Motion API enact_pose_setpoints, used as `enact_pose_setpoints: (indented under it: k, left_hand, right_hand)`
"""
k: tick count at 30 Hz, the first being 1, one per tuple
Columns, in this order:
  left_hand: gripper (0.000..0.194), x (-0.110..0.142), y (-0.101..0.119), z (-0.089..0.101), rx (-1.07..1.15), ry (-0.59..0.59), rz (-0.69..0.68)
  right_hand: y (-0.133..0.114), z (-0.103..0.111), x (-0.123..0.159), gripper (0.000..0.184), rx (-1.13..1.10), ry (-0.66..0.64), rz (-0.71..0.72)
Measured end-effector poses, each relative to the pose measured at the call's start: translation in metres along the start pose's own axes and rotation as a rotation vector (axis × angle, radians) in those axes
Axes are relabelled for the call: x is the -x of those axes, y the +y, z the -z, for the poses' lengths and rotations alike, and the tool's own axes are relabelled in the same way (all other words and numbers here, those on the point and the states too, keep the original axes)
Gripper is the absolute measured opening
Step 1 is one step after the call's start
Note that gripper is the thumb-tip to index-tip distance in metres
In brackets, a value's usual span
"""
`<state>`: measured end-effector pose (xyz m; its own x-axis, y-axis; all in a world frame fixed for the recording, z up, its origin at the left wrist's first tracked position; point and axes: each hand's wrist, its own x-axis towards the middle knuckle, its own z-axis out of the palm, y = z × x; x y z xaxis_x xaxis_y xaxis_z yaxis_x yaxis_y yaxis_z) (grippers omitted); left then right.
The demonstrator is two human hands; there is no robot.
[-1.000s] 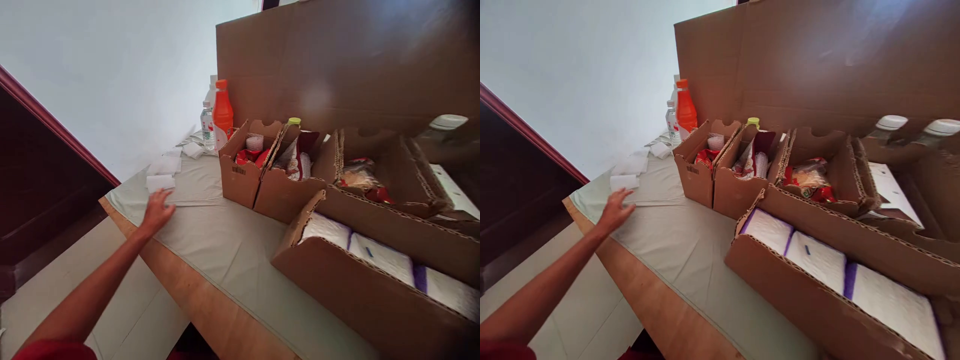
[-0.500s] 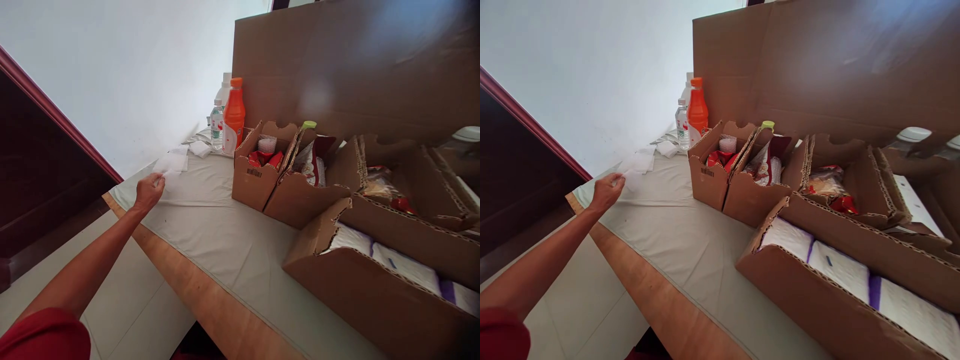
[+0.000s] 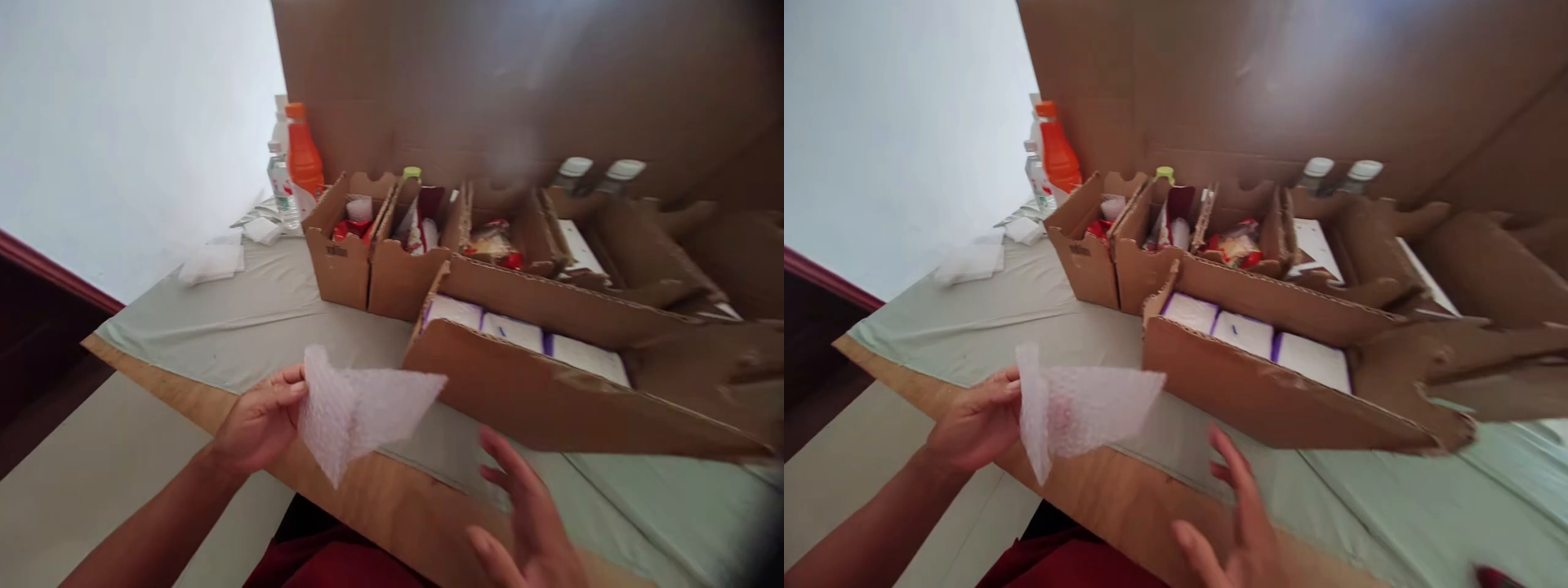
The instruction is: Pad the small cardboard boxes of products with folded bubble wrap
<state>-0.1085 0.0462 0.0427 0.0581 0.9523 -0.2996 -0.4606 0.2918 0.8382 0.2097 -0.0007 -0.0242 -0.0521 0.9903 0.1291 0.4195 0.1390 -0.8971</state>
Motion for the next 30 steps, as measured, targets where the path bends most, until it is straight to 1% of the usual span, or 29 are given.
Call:
enact_pose_setpoints:
  k: [2, 3, 4, 5, 7, 8, 10, 11, 13, 14, 15, 17, 19, 21, 23, 26, 27, 29, 30]
  left_hand:
    - [0.023, 0.0, -0.017, -0.016, 0.059, -0.059, 0.06]
    - [0.023, 0.0, -0.024, -0.022, 0.07, -0.1, 0.091]
    - [0.023, -0.001, -0.03, -0.025, 0.064, -0.144, 0.119]
    - [0.024, -0.002, -0.034, -0.026, 0.042, -0.177, 0.133]
    - [0.029, -0.005, -0.04, -0.022, -0.027, -0.179, 0.094]
    - [0.036, -0.008, -0.041, -0.018, -0.062, -0.164, 0.05]
    - [0.058, -0.013, -0.042, -0.011, -0.134, -0.148, -0.044]
    - [0.07, -0.016, -0.043, -0.009, -0.19, -0.162, -0.068]
    - [0.09, -0.021, -0.046, -0.009, -0.388, -0.176, -0.075]
    - [0.095, -0.023, -0.049, -0.011, -0.527, -0.151, -0.078]
    - [0.095, -0.025, -0.051, -0.013, -0.676, -0.114, -0.082]
    - [0.084, -0.028, -0.057, -0.018, -0.926, -0.06, -0.091]
    - [0.07, -0.03, -0.061, -0.021, -1.061, -0.085, -0.105]
    - [0.064, -0.033, -0.062, -0.024, -1.146, -0.147, -0.14]
    - [0.065, -0.036, -0.061, -0.027, -1.217, -0.154, -0.235]
    - [0.068, -0.044, -0.057, -0.036, -1.243, -0.079, -0.38]
    - [0.068, -0.048, -0.056, -0.04, -1.227, -0.047, -0.424]
    - [0.069, -0.056, -0.055, -0.05, -1.176, -0.01, -0.511]
    - [0.069, -0.06, -0.055, -0.056, -1.146, -0.015, -0.543]
  right_hand:
    - [-0.011, -0.013, -0.008, 0.09, -0.209, -0.09, -0.016]
    - [-0.017, -0.017, -0.013, 0.095, -0.309, -0.139, -0.036]
    - [-0.024, -0.02, -0.019, 0.089, -0.374, -0.17, -0.067]
    - [-0.03, -0.021, -0.024, 0.075, -0.397, -0.179, -0.106]
    - [-0.038, -0.019, -0.031, 0.042, -0.358, -0.143, -0.159]
    - [-0.041, -0.017, -0.033, 0.033, -0.324, -0.114, -0.169]
    - [-0.042, -0.013, -0.035, 0.027, -0.269, -0.069, -0.163]
    - [-0.041, -0.012, -0.034, 0.025, -0.244, -0.063, -0.152]
    - [-0.036, -0.01, -0.032, 0.022, -0.184, -0.06, -0.127]
    - [-0.034, -0.009, -0.03, 0.022, -0.154, -0.051, -0.12]
    - [-0.031, -0.007, -0.028, 0.022, -0.127, -0.035, -0.122]
    - [-0.023, -0.003, -0.023, 0.025, -0.066, 0.018, -0.164]
    - [-0.012, 0.006, -0.018, 0.03, 0.028, 0.083, -0.22]
    - [0.0, 0.017, -0.012, 0.034, 0.17, 0.141, -0.253]
    - [0.01, 0.031, -0.006, 0.04, 0.298, 0.227, -0.249]
    - [0.019, 0.05, -0.003, 0.05, 0.392, 0.402, -0.218]
    - [0.019, 0.055, -0.005, 0.053, 0.4, 0.44, -0.202]
    - [0.02, 0.064, -0.015, 0.057, 0.401, 0.462, -0.148]
    - [0.02, 0.066, -0.022, 0.058, 0.389, 0.446, -0.117]
